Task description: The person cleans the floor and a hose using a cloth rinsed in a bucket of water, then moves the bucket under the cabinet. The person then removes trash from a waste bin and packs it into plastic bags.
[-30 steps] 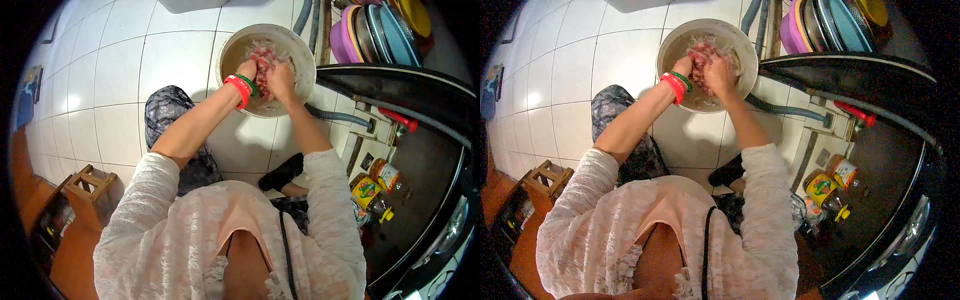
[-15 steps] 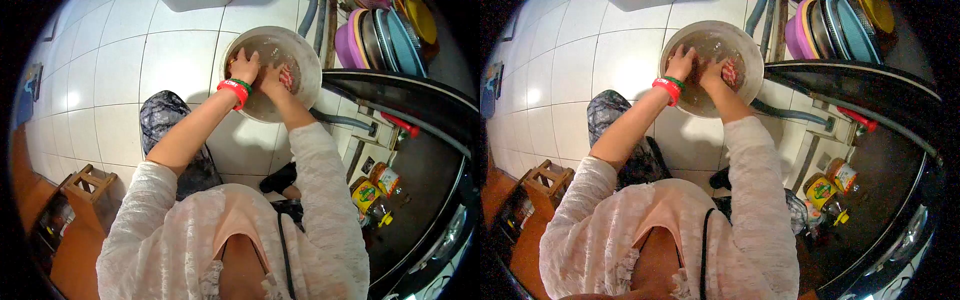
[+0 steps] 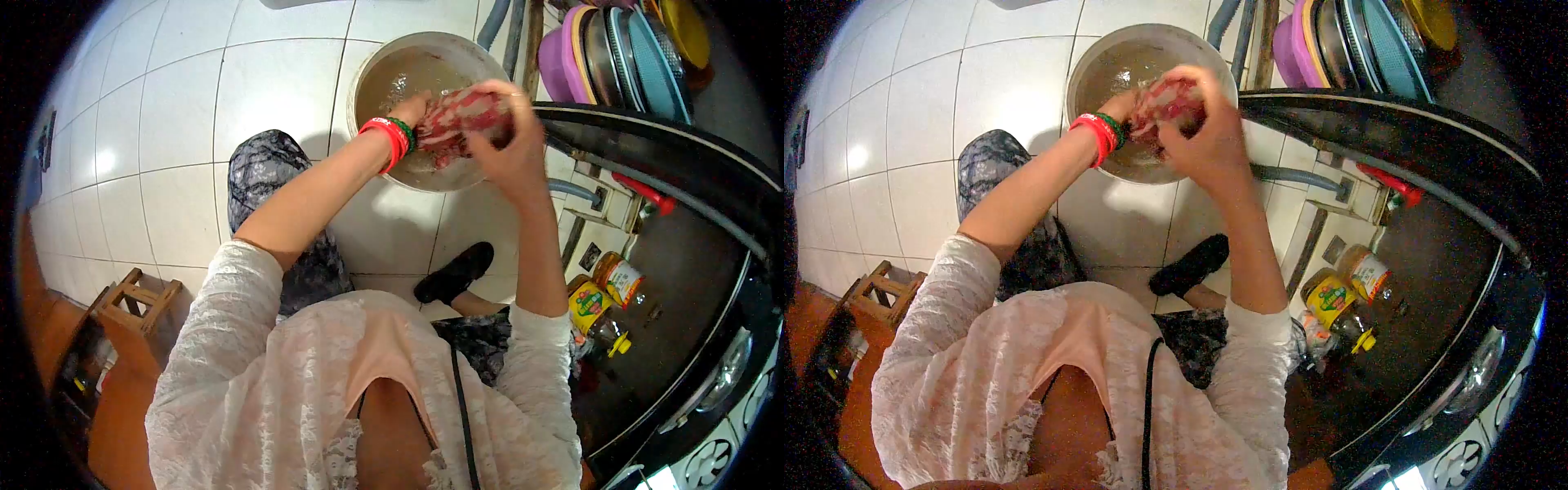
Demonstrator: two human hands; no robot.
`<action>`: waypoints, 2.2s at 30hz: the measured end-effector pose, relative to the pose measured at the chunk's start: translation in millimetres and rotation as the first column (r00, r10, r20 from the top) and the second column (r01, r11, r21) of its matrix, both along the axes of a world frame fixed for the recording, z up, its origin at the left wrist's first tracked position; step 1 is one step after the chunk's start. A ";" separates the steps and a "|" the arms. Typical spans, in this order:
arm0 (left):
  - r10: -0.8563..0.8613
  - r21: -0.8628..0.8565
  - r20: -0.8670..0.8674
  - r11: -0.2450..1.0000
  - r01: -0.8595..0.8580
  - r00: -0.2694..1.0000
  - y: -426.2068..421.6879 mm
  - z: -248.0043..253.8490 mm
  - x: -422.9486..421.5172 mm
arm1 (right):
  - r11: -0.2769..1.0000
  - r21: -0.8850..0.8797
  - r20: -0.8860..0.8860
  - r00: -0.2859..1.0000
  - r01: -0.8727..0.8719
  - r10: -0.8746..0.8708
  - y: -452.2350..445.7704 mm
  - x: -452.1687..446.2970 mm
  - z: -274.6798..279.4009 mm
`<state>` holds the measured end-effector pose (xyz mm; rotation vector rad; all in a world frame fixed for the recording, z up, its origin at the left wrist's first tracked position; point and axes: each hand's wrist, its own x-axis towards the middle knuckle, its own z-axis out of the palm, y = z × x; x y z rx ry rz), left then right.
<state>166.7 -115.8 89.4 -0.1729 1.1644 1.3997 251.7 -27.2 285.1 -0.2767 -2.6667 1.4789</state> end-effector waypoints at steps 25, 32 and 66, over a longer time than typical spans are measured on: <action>-0.698 -0.672 -0.595 0.704 0.229 0.399 -10.3 -15.7 2.9 | 0.506 0.765 0.509 0.856 -0.399 -0.094 29.6 -21.1 -236.3; 0.230 -0.211 0.094 0.955 -0.207 0.969 8.4 34.1 42.8 | 0.999 0.011 0.455 0.890 -0.047 0.036 48.2 8.5 -132.0; 0.097 0.238 -0.010 0.967 -0.091 0.995 -10.4 173.7 89.8 | -0.073 -0.945 0.323 0.943 0.318 -0.084 56.4 25.5 -90.8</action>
